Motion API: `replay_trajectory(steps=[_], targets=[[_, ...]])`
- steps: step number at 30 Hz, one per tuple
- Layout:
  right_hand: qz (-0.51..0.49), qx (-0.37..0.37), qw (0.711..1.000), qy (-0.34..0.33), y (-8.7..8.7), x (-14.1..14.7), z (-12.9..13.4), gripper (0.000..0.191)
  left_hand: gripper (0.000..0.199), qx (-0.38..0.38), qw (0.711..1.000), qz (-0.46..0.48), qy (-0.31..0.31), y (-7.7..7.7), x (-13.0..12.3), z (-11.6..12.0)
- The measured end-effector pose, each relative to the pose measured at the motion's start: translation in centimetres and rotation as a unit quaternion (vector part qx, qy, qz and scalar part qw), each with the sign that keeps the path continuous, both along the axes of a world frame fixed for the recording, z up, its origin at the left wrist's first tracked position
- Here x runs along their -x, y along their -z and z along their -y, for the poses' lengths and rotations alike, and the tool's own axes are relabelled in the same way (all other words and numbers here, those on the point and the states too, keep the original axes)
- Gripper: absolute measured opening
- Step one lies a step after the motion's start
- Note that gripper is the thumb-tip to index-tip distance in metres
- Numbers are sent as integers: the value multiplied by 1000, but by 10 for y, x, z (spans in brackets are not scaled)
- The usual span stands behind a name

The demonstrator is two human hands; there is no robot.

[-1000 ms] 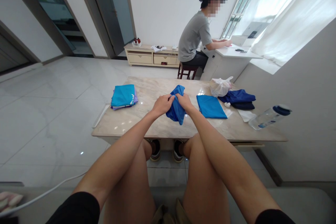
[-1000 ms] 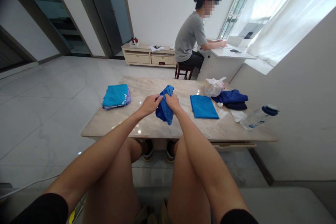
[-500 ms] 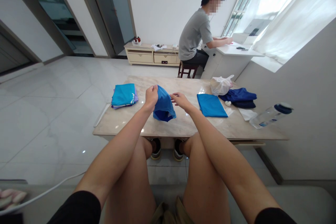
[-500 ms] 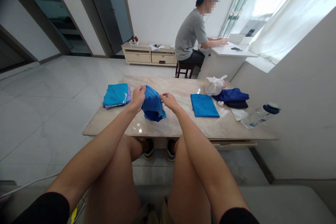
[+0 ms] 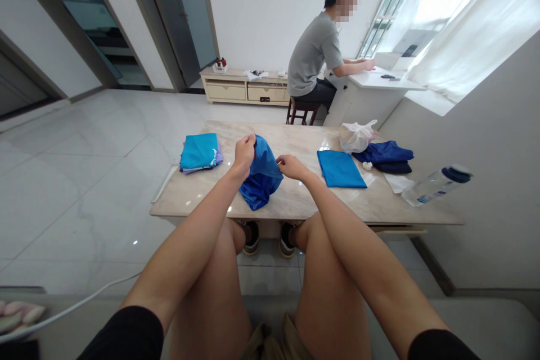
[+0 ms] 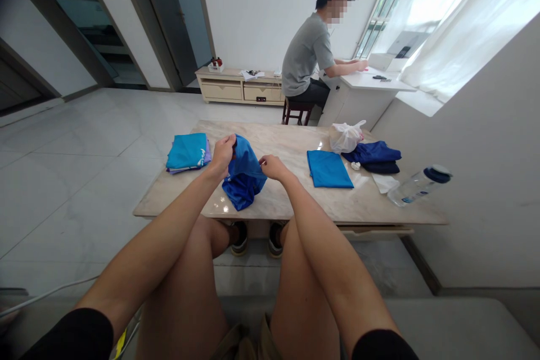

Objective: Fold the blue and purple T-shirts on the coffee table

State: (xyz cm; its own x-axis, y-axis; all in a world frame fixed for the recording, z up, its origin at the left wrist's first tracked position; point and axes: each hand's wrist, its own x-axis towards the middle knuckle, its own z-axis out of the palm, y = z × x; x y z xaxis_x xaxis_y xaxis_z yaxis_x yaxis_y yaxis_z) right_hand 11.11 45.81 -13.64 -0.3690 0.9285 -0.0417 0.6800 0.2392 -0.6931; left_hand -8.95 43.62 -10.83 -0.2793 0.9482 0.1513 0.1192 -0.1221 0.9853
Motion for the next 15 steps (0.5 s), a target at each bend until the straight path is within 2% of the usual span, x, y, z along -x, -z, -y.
replay_trajectory(steps=[2,5,6,8,11,13,15], targets=[[13,26,1000,-12,6,-4,1,25,43,18,998,54,4,-3,-1,3],[8,64,997,-40,11,-4,6,65,38,9,992,122,33,-10,-4,8],[-13,61,997,-51,11,-2,8,72,38,1,990,133,49,-11,-6,9],[-81,34,995,-55,7,4,9,62,41,-15,986,136,99,-13,-9,10],[-177,-10,984,2,-4,12,8,27,47,-57,979,76,182,-8,-12,7],[-221,-18,974,47,-11,13,5,25,56,-81,980,-5,182,-1,-10,4],[-270,-20,960,74,-15,12,3,29,81,-57,985,-77,145,9,-5,2]])
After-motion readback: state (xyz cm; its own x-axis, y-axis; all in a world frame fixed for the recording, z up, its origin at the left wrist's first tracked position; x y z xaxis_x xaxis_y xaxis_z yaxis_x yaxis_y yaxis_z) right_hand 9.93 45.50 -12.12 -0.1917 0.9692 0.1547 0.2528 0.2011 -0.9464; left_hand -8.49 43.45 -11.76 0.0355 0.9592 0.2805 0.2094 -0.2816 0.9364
